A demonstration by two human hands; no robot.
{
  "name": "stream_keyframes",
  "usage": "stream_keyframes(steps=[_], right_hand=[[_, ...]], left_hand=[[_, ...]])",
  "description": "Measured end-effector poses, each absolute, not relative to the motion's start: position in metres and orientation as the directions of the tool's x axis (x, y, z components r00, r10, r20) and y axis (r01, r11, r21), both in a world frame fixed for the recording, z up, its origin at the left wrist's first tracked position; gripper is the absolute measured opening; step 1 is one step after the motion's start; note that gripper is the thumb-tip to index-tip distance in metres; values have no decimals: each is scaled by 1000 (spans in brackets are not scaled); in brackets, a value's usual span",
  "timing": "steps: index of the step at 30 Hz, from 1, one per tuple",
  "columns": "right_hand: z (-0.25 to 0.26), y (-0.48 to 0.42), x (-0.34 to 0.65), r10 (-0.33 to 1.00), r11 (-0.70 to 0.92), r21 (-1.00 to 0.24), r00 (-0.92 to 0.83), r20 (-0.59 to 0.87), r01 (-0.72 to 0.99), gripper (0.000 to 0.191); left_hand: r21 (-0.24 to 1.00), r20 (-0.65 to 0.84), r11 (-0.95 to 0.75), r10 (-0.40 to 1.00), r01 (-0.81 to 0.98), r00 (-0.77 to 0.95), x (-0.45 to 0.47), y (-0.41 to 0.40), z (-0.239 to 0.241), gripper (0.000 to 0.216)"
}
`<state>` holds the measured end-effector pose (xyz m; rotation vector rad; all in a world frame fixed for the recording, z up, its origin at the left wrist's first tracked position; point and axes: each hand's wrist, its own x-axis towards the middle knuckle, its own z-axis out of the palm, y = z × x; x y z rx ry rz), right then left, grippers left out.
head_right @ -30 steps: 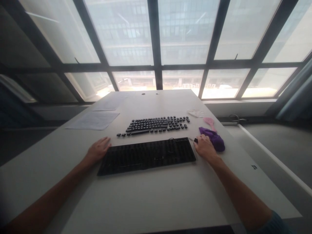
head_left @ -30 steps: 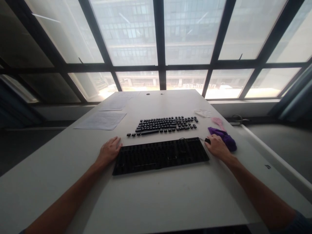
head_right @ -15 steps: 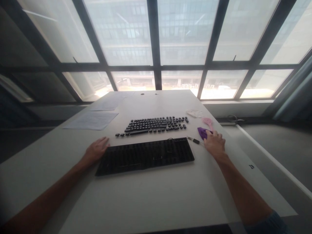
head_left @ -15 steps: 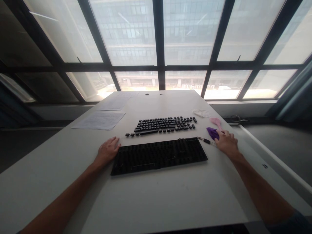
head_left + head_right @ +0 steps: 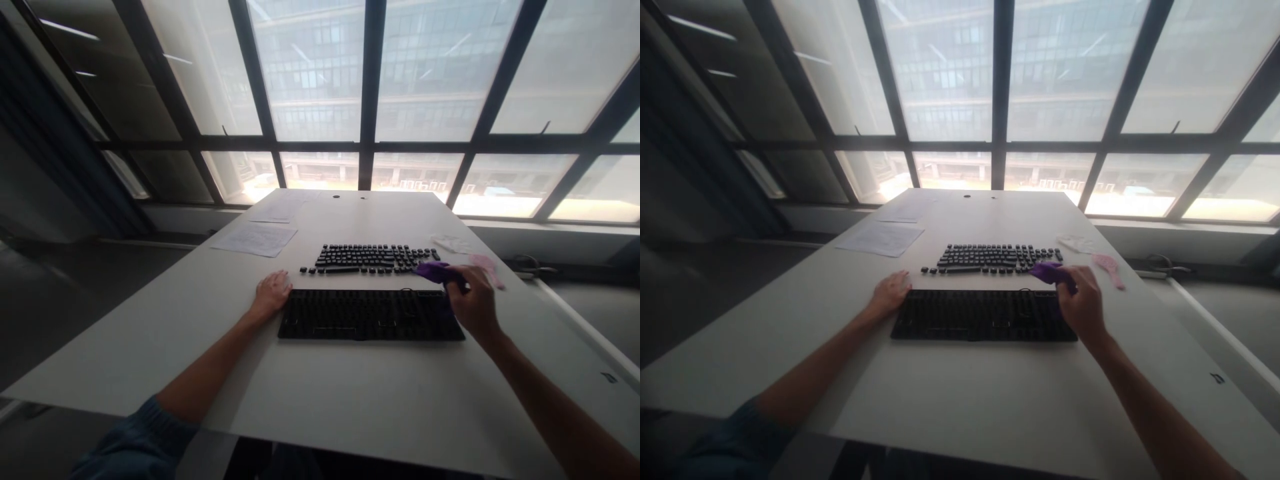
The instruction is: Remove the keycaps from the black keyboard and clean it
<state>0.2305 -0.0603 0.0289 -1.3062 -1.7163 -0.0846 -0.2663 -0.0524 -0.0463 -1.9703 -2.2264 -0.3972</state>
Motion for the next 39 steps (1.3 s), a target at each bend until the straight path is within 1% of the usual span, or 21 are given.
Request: stream_keyframes(steps=[2, 4, 7, 10, 13, 14, 17, 19, 23, 24, 26, 29, 30, 32, 35, 39], right_hand=[[34, -66, 180, 733, 535, -476, -103, 672, 698, 33], [37, -68, 127, 741, 619, -475, -263, 618, 626, 37], [35, -68, 50, 718, 692, -453, -476, 507, 562, 40], [28, -73, -17, 679, 734, -408, -590, 437, 543, 40], [19, -81, -64, 644, 765, -331, -655, 395, 552, 28], [16, -83, -74, 633, 774, -305, -670, 388, 555, 24], [9, -86, -87, 626, 778, -267, -676, 388, 568, 26], [7, -84, -83, 615, 788, -287, -685, 391, 544, 21], [10, -78, -62, 508, 856, -325, -770, 385, 402, 16], [12, -77, -56, 501, 859, -328, -778, 379, 393, 15], [16, -74, -46, 560, 826, -338, -730, 392, 452, 13], [20, -72, -38, 723, 688, -367, -545, 425, 627, 15], [20, -73, -38, 759, 644, -371, -503, 413, 669, 16], [20, -78, -42, 790, 609, -360, -497, 359, 707, 18], [19, -94, -56, 742, 670, -337, -594, 311, 661, 20], [22, -126, -76, 614, 788, -318, -708, 349, 527, 20]], left_hand=[[102, 275, 109, 952, 989, -133, -265, -54, -46, 42], [101, 270, 111, 953, 989, -134, -264, -55, -45, 41], [99, 262, 120, 955, 988, -142, -262, -57, -43, 40], [95, 252, 128, 956, 987, -149, -260, -59, -42, 39], [90, 238, 127, 960, 988, -145, -261, -61, -41, 37], [89, 232, 123, 962, 988, -141, -261, -62, -40, 37], [90, 217, 117, 967, 989, -134, -262, -64, -40, 36], [94, 217, 121, 966, 988, -139, -261, -64, -40, 37], [109, 224, 138, 961, 984, -160, -259, -63, -41, 39], [113, 227, 142, 960, 983, -165, -258, -63, -42, 39], [120, 233, 149, 957, 982, -174, -257, -62, -42, 40], [125, 242, 160, 952, 979, -186, -256, -61, -42, 42], [124, 243, 162, 951, 979, -189, -256, -62, -42, 42], [121, 244, 165, 951, 979, -190, -255, -62, -42, 42], [114, 243, 164, 952, 980, -188, -255, -63, -41, 43], [99, 235, 161, 955, 982, -181, -257, -64, -41, 43]])
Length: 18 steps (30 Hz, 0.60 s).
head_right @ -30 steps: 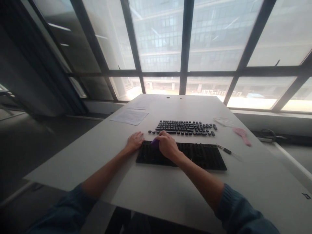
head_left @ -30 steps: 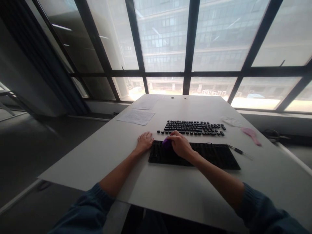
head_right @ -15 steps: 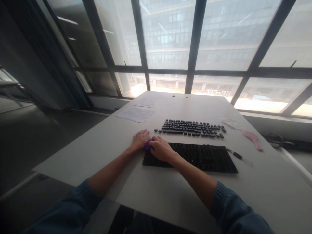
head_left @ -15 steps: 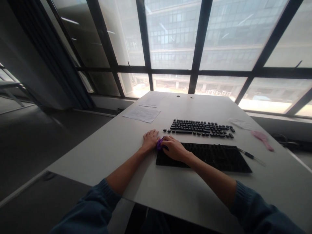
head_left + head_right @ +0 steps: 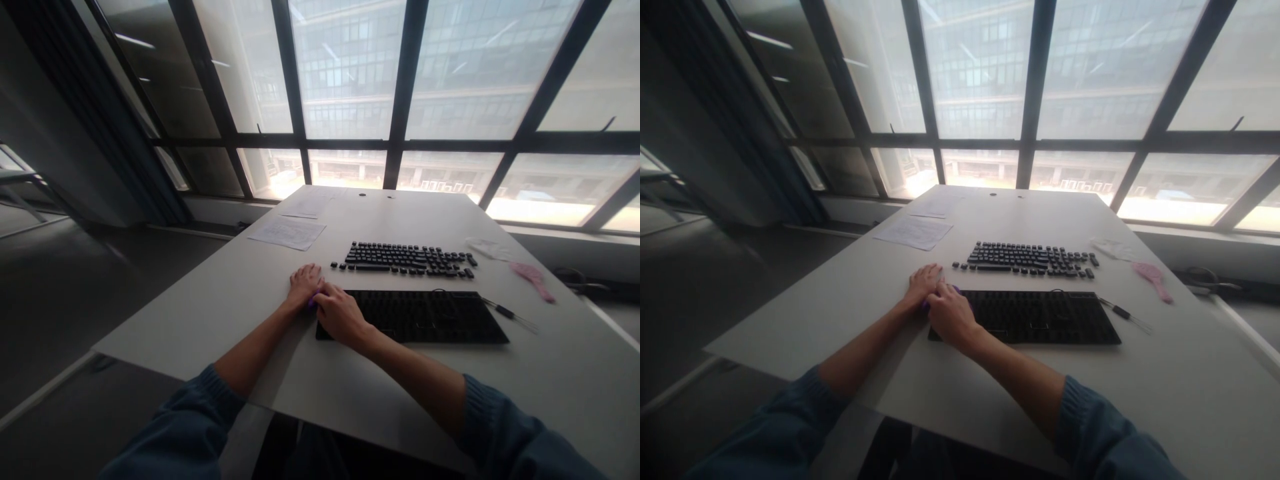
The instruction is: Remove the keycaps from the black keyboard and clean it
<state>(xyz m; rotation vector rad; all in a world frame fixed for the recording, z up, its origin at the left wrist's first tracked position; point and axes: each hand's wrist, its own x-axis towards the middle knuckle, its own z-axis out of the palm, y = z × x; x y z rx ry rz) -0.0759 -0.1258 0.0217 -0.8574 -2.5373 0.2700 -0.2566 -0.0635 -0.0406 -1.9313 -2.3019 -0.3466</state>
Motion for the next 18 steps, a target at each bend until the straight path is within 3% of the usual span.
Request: stream_keyframes(steps=[6, 11, 13, 15, 18], right_hand=[[29, -146, -74, 487, 870, -256, -816, 311, 422, 18], [31, -122, -63, 757, 646, -247, -566, 326, 722, 25], [27, -120, -63, 798, 594, -245, -523, 299, 766, 25], [22, -127, -66, 741, 669, -257, -602, 297, 697, 23], [18, -148, -71, 549, 834, -284, -758, 353, 472, 18]], left_hand=[[96, 231, 173, 954, 980, -191, -255, -64, -38, 43], [101, 234, 179, 952, 979, -198, -252, -66, -35, 42], [100, 240, 178, 950, 979, -198, -251, -66, -35, 42], [99, 241, 184, 949, 978, -203, -252, -65, -36, 42], [96, 233, 195, 949, 976, -213, -254, -63, -37, 43]])
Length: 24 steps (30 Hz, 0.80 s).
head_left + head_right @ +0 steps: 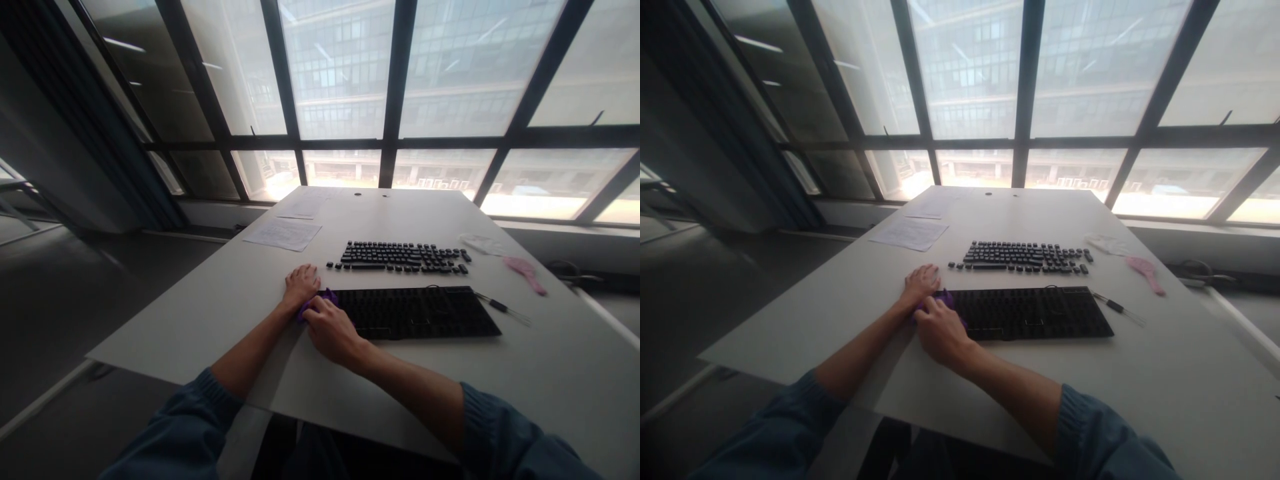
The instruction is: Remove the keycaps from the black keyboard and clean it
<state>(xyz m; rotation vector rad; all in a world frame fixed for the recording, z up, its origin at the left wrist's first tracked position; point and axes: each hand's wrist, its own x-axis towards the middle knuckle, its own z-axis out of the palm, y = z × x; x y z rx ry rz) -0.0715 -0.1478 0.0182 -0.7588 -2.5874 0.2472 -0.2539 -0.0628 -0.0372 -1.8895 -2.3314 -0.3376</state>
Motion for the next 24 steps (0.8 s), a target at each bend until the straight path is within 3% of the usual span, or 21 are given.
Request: stream_keyframes(steps=[3, 8, 13, 17, 20, 22, 24], right_hand=[[18, -162, -75, 467, 883, -268, -786, 406, 386, 17], [11, -160, -73, 594, 804, -217, -719, 361, 554, 16], [13, -155, -67, 507, 858, -299, -781, 365, 417, 17], [24, -148, -58, 624, 781, -346, -633, 458, 520, 22], [24, -142, -53, 716, 694, -331, -559, 419, 640, 25], [19, -144, -53, 723, 689, -321, -586, 365, 650, 22], [15, -152, -54, 645, 764, -323, -679, 351, 558, 18]], left_hand=[[93, 227, 189, 952, 978, -205, -256, -61, -39, 43], [98, 228, 196, 950, 976, -214, -258, -60, -41, 43], [107, 224, 198, 950, 974, -218, -258, -59, -43, 44], [114, 223, 198, 950, 974, -219, -258, -59, -42, 44], [118, 227, 193, 950, 974, -216, -257, -60, -42, 43], [119, 231, 190, 949, 975, -213, -256, -61, -41, 43], [120, 233, 190, 949, 975, -213, -256, -61, -40, 43]])
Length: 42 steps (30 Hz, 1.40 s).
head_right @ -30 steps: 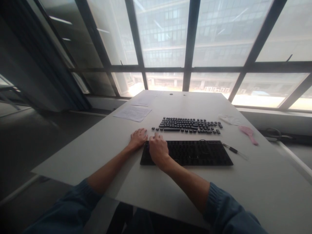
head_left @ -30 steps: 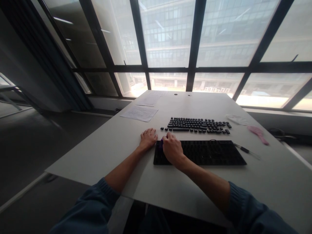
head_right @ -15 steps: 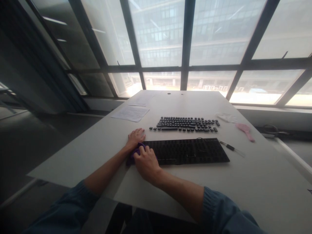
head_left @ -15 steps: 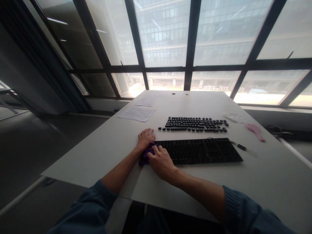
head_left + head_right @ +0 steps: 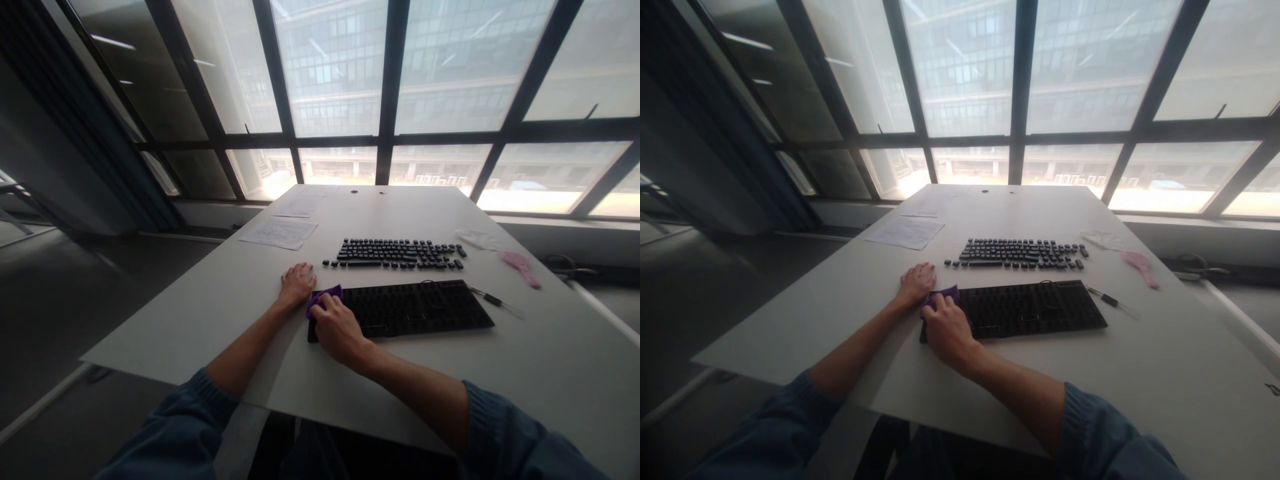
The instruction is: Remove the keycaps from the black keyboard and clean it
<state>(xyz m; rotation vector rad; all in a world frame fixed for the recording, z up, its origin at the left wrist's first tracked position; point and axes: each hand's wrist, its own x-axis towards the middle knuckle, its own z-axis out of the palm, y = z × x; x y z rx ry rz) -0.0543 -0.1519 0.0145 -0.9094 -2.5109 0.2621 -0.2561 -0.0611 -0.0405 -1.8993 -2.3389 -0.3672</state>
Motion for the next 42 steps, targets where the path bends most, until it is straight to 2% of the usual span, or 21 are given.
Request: stream_keyframes(steps=[4, 6, 11, 15, 17, 20, 24, 27, 30, 33, 36, 39, 42], right_hand=[[11, -171, -59, 388, 911, -306, -824, 412, 277, 19], [11, -173, -60, 356, 927, -277, -829, 431, 254, 19], [8, -163, -58, 533, 846, -277, -747, 397, 456, 15], [9, -160, -58, 485, 873, -291, -770, 415, 392, 15], [12, -158, -58, 517, 856, -312, -718, 467, 413, 20], [16, -144, -53, 604, 797, -351, -624, 496, 492, 25], [18, -107, -37, 718, 696, -395, -578, 387, 600, 29], [21, -81, -24, 800, 590, -406, -442, 405, 697, 28], [26, -70, -15, 818, 553, -420, -372, 439, 719, 25], [28, -71, -14, 808, 554, -380, -368, 460, 741, 22], [23, -74, -20, 794, 595, -400, -435, 424, 697, 21], [18, -75, -28, 731, 678, -534, -541, 416, 505, 26], [18, -74, -30, 726, 686, -604, -437, 531, 405, 31]], left_hand=[[120, 232, 185, 950, 975, -209, -256, -62, -39, 43], [121, 229, 184, 951, 976, -208, -256, -63, -39, 43], [121, 226, 192, 950, 974, -215, -255, -62, -39, 43], [122, 216, 200, 951, 972, -222, -255, -61, -38, 44], [123, 211, 204, 951, 971, -226, -255, -61, -38, 44], [124, 207, 198, 953, 972, -221, -255, -61, -38, 45], [126, 218, 195, 951, 973, -219, -255, -61, -37, 45], [130, 217, 191, 952, 973, -216, -256, -61, -37, 44], [132, 215, 191, 952, 973, -216, -256, -61, -37, 44], [134, 207, 197, 953, 971, -222, -257, -60, -37, 44], [134, 195, 198, 955, 971, -222, -256, -60, -36, 44], [132, 187, 198, 957, 971, -221, -255, -61, -35, 45], [129, 184, 203, 957, 971, -224, -254, -62, -34, 45]])
